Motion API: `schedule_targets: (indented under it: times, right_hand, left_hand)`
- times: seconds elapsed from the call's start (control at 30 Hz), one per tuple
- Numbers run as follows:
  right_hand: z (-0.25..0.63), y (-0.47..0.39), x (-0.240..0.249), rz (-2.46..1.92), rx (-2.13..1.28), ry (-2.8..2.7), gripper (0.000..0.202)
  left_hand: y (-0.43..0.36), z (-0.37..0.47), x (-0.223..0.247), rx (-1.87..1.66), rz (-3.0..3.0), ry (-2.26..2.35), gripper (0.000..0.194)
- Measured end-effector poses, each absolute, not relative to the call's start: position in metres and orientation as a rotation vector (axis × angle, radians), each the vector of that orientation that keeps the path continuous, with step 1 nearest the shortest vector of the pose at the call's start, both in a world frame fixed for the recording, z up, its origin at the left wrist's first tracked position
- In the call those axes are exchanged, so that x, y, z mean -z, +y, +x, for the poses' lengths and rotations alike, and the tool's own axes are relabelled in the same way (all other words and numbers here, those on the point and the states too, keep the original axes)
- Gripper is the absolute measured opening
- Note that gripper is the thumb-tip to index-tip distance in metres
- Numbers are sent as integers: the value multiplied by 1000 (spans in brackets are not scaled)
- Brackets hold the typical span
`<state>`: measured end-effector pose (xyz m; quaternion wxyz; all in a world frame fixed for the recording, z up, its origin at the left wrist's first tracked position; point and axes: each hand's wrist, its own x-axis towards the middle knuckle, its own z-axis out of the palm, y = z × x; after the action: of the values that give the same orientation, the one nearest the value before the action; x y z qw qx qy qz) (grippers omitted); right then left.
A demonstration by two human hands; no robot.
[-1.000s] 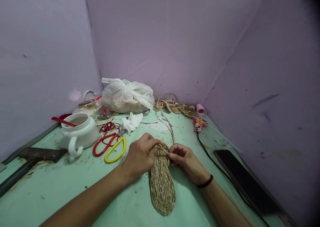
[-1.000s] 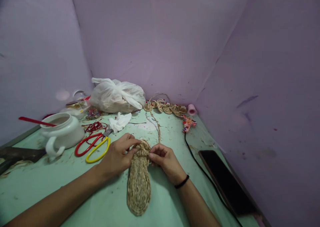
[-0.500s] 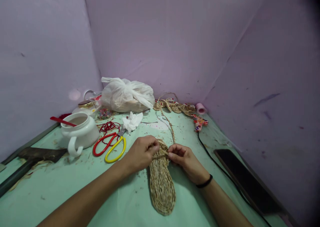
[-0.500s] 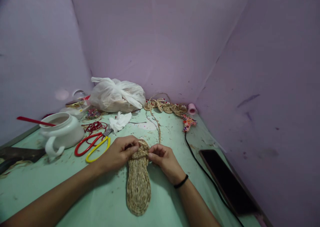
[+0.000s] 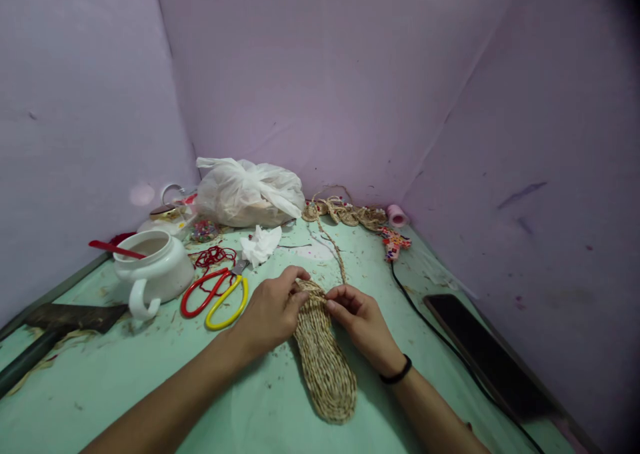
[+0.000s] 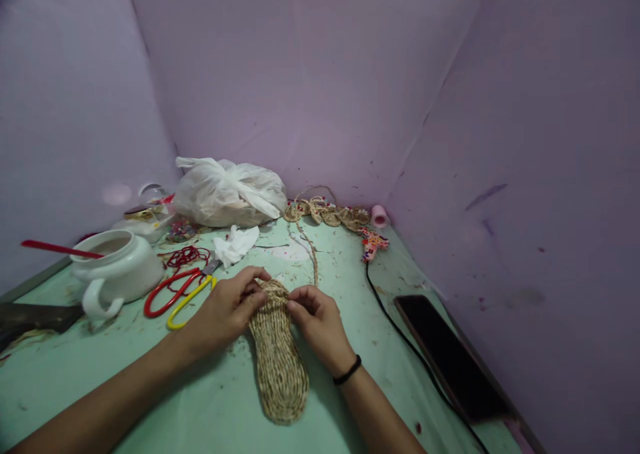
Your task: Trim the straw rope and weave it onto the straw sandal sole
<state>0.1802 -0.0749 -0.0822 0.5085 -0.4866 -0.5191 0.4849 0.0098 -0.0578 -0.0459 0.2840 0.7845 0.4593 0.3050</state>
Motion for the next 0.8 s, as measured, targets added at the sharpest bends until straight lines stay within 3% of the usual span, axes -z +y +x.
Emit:
schedule_targets:
  times: [0.33, 0.53, 0.8]
  right_hand:
    - [174, -78, 82, -1170, -1117, -1272, 10]
    - [175, -78, 83, -1194, -1111, -1297, 13]
    - [176, -79, 83, -1207, -1117, -1300, 17]
  left_hand:
    - [-59, 9, 41, -811, 2011, 1099, 26]
    - [-53, 7, 33, -651, 1648, 1162, 34]
    - [-48, 4, 33, -656, 1601, 1187, 24]
